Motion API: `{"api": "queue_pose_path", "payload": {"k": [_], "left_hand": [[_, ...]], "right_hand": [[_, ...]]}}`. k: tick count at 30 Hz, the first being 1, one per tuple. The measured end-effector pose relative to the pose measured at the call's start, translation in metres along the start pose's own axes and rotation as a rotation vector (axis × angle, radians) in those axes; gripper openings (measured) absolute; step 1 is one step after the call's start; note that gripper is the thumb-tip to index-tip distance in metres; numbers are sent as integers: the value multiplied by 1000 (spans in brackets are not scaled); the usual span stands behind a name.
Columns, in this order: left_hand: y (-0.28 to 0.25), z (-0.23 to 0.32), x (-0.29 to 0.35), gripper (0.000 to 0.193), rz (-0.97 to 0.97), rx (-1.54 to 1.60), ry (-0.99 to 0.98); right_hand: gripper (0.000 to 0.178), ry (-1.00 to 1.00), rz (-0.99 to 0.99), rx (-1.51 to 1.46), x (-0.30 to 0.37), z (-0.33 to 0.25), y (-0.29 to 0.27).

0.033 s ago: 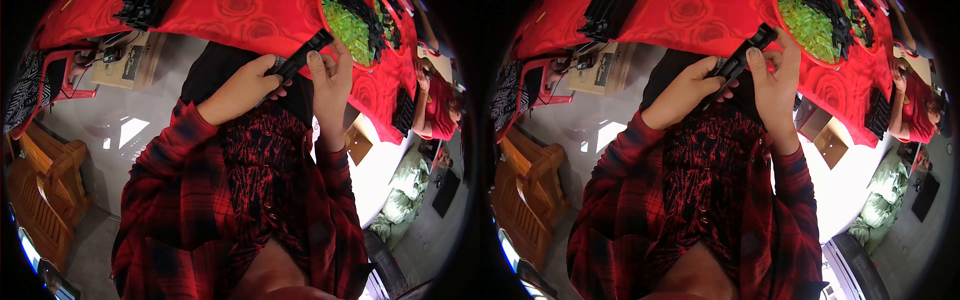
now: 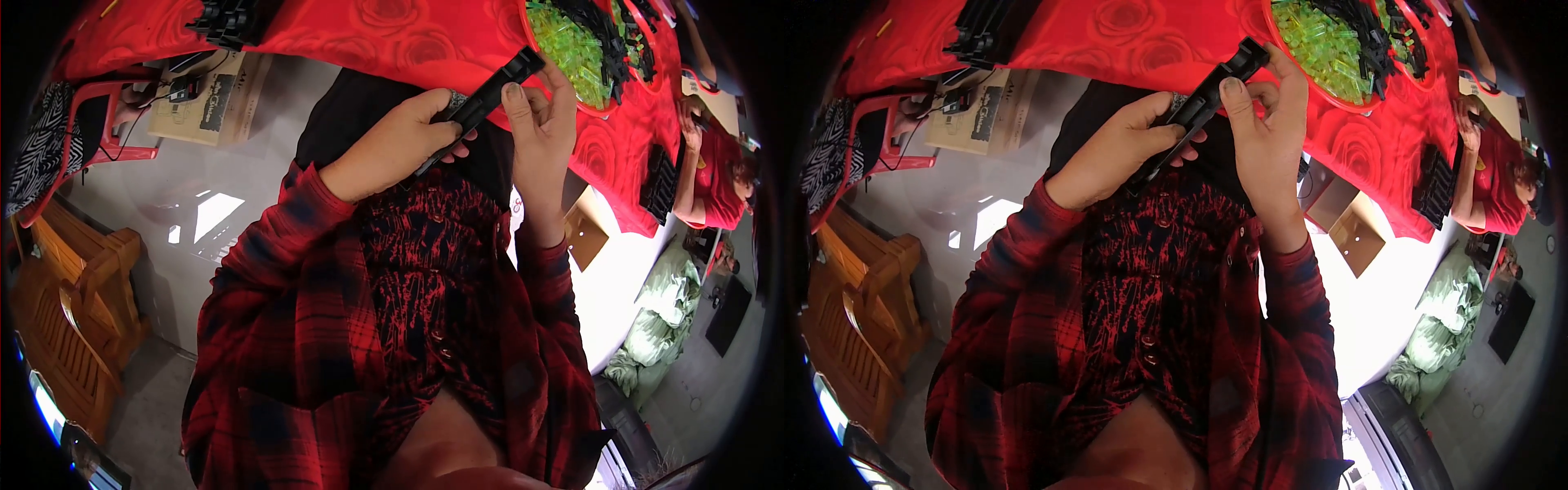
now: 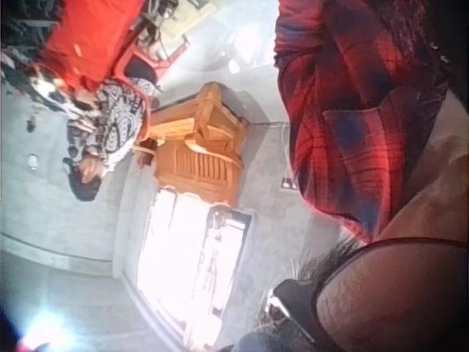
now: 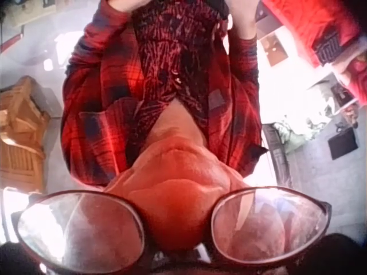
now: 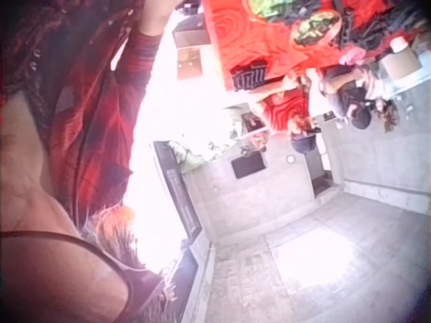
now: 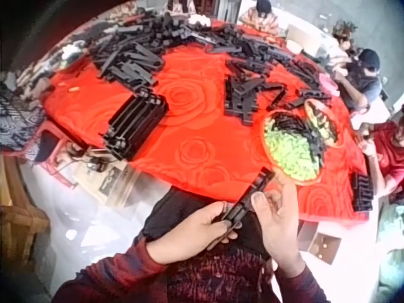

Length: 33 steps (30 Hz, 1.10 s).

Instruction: The person assembles plastic components by inserting small plastic pieces into the slots of black plastic frames by hand and setting the finished pieces onto the table.

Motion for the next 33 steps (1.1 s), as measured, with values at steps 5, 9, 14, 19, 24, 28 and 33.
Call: {"api": "queue_pose_path", "payload": {"k": [5, 9, 14, 19, 24, 28, 33], "left_hand": [[-9, 3, 0, 34, -116, 163, -12], [-22, 5, -3, 44, -254, 414, 31], [-27, 3, -8, 76, -310, 565, -38], [-26, 6, -4, 57, -294, 563, -16], [-30, 3, -5, 47, -241, 279, -34], [-38, 0, -8, 43, -196, 155, -33], [-56, 12, -9, 40, -311, 7, -60]], "right_hand": [[59, 4, -51, 71, -9, 4, -6], [60, -19, -25, 54, -15, -1, -4], [60, -5, -26, 35, -16, -12, 0], [61, -30, -12, 12, -15, -12, 1], [61, -12, 10, 57, -10, -10, -2], [62, -12, -17, 172, -8, -18, -7], [58, -201, -384, 567, -9, -42, -19]]}}
Point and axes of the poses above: each hand's wrist, its own x-axis away from the middle knuckle, its own y-axis out of the palm, z = x × y, the point moved 1 cm from there along -x, towards the middle knuckle, and after that the axes turned 12 degrees about -x, right-handed, at the moved point
